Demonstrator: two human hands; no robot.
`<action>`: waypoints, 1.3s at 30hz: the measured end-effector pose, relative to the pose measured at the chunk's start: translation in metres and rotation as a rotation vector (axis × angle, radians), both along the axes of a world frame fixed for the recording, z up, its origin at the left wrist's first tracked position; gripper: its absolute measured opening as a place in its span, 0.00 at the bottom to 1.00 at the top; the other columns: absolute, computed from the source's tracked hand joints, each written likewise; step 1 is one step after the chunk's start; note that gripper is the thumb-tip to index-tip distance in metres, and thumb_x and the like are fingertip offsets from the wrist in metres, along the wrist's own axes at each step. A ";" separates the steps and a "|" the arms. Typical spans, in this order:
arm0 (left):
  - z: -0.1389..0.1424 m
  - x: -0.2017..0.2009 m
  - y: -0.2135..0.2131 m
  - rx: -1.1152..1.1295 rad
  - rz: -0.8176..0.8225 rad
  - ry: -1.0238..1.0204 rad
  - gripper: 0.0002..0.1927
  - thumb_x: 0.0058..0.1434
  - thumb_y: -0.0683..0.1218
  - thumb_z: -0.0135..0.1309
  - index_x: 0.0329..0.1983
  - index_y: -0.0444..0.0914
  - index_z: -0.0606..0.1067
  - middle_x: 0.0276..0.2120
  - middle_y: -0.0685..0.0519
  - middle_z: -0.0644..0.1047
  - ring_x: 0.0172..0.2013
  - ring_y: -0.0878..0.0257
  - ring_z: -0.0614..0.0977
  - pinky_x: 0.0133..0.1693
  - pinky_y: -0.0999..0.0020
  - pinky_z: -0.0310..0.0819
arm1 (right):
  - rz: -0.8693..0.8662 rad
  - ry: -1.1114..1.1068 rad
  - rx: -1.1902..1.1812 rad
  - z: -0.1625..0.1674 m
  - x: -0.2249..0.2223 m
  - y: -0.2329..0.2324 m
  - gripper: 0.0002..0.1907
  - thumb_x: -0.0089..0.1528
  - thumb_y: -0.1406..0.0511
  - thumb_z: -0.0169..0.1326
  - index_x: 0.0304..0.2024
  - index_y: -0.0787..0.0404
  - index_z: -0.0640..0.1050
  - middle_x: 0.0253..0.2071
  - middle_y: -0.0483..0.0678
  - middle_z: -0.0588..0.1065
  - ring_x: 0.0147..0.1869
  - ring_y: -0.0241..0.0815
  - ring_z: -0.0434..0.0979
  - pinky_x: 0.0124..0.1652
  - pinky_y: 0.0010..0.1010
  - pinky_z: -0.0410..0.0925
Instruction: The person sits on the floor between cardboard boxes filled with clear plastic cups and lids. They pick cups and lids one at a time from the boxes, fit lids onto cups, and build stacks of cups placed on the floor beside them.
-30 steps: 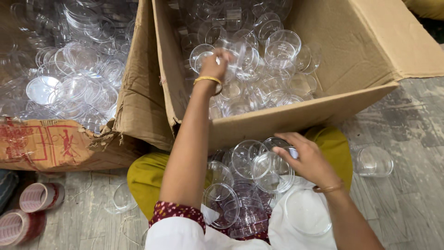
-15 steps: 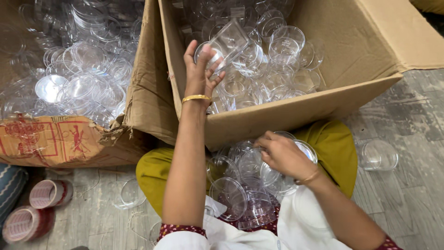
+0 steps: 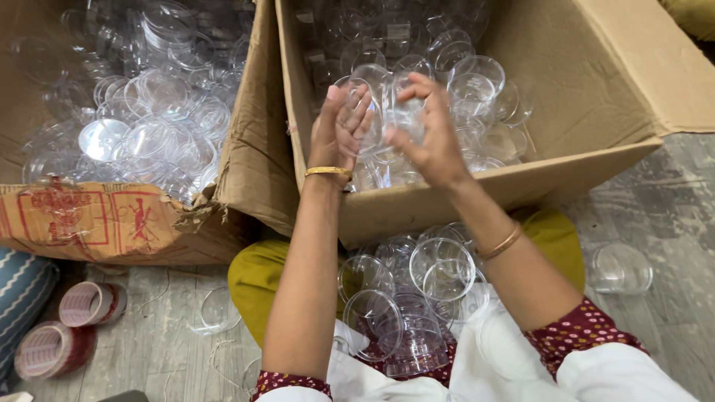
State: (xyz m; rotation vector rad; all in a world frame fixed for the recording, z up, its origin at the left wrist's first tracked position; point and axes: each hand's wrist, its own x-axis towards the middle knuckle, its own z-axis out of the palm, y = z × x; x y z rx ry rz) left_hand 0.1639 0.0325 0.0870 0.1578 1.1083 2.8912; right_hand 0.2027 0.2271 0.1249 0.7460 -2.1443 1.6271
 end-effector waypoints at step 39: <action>0.004 0.002 0.004 -0.445 -0.106 -0.344 0.46 0.47 0.70 0.59 0.68 0.46 0.68 0.66 0.49 0.70 0.57 0.43 0.75 0.44 0.48 0.76 | 0.084 -0.352 0.065 -0.005 0.000 0.000 0.52 0.52 0.61 0.73 0.72 0.43 0.58 0.69 0.55 0.59 0.72 0.55 0.62 0.57 0.46 0.74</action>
